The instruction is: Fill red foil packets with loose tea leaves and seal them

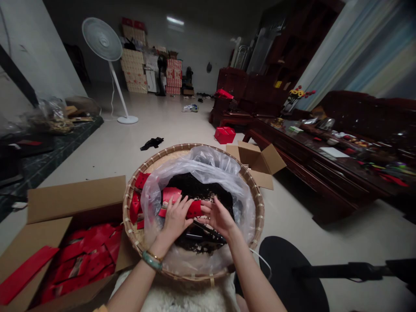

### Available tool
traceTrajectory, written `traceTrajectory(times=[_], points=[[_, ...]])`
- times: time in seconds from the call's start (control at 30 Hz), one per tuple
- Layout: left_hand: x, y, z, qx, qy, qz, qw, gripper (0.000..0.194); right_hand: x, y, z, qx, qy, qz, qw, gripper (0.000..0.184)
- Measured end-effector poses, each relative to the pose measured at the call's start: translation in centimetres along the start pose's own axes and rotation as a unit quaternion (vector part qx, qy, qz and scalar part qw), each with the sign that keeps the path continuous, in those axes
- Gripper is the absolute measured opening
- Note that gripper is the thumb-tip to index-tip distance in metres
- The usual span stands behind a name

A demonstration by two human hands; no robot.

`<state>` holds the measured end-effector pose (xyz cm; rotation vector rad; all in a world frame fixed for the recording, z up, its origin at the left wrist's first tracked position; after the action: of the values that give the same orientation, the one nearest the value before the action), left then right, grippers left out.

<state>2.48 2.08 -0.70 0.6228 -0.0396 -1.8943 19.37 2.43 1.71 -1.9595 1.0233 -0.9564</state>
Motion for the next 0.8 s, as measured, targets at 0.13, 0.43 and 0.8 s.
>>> traceTrajectory(times=[0.13,0.43,0.8], points=[[0.0,-1.2,-0.1,0.027,0.026,0.058,0.998,0.050,1.0,-1.0,5.3,0.215,0.169,0.091,0.958,0.050],[-0.3,-2.0,0.7,0.054,0.074,0.144,0.985,0.053,0.1,2.1,10.4,0.732,0.267,0.060,0.624,0.082],[0.4,-2.8,-0.2,0.133,0.056,0.180,0.973,0.059,-4.9,2.0,8.0,0.608,0.228,0.201,0.733,0.072]])
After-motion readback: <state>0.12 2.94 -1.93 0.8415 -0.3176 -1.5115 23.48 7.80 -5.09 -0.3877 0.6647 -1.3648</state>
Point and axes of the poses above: each hand's wrist, its own x-axis away from the middle knuckle, its own z-axis out of the back of the hand, y = z × x, the point moved 2 cm from there along -x, towards the middle knuckle, and after that the axes turned 3 degrees about y, right-handed, at the moved point
